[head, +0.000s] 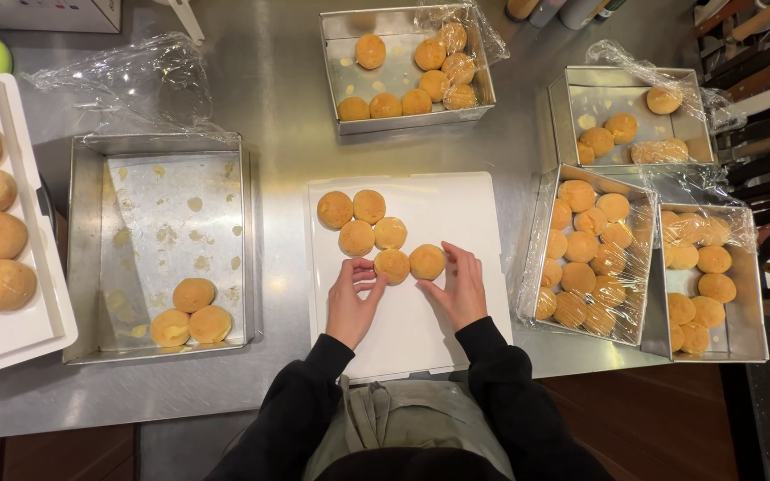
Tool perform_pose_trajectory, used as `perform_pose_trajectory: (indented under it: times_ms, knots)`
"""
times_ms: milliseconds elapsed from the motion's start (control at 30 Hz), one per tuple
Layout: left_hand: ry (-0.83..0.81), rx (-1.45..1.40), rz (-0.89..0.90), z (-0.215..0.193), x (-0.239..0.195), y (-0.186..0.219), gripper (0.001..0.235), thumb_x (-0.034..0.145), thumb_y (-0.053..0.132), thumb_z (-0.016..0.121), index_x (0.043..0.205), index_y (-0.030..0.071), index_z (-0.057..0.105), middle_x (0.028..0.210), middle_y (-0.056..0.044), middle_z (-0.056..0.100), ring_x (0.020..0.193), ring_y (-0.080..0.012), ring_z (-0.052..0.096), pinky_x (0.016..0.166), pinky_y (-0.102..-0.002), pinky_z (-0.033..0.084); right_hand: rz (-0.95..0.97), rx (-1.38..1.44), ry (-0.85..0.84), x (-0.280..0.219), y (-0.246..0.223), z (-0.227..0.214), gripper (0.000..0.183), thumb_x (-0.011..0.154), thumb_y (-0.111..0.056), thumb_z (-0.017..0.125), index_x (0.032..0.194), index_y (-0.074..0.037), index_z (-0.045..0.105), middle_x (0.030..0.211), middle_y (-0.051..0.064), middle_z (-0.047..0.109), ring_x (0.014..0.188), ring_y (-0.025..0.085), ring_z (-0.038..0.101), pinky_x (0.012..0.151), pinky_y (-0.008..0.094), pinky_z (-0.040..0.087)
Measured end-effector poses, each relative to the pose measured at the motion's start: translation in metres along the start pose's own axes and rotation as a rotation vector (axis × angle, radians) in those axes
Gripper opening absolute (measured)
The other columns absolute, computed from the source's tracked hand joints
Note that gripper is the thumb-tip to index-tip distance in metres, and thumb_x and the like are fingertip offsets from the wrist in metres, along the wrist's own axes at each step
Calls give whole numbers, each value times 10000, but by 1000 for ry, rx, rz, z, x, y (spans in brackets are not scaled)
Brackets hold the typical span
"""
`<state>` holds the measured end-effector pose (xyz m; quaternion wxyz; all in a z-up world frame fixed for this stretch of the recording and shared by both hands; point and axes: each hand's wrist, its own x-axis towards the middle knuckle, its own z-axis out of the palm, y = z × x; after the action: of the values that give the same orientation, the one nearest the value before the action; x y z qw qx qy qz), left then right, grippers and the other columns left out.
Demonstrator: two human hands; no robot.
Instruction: Arrange small round pastries on a white tray in a specific pattern
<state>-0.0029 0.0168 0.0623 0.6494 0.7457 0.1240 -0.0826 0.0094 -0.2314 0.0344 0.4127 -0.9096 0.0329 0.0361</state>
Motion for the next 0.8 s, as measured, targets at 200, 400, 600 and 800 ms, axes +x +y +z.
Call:
perform_pose_trajectory:
  times_ms: [200, 400, 600, 800]
  knots:
    - [22, -31, 28, 4, -5, 8, 403, 1085, 139, 836, 1380, -7, 603, 1353, -282, 735, 1296, -360, 777, 1141, -411, 664, -39, 94, 49, -2, 2, 15, 807, 877, -138, 1032, 1579, -148, 636, 1344, 66, 612, 1235, 274, 643, 1068, 343, 631]
    - [6, 31, 31, 2, -9, 7, 383, 1124, 130, 777, 1422, -20, 588, 1397, -291, 711, 1343, -376, 760, 1168, -426, 651, -116, 86, 81, -13, 1, 15, 922, 858, -133, 1037, 1646, -91, 561, 1435, 122, 589, 1325, 330, 629, 1111, 387, 642]
    - [171, -147, 358, -31, -25, 77, 439, 1104, -96, 599, 1523, 30, 638, 1318, -150, 711, 1045, -191, 669, 962, -307, 581, -171, 133, 161, -28, -2, -18, 705, 1050, -115, 878, 1670, -86, 543, 1543, 162, 573, 1369, 342, 669, 1149, 427, 628]
    - [9, -109, 387, 29, -25, 107, 414, 1121, -76, 605, 1521, 24, 644, 1329, -156, 713, 1064, -208, 667, 979, -326, 570, -265, 214, 400, -41, 25, -77, 368, 1173, -86, 692, 1540, -78, 709, 1396, 112, 733, 1139, 260, 791, 923, 337, 693]
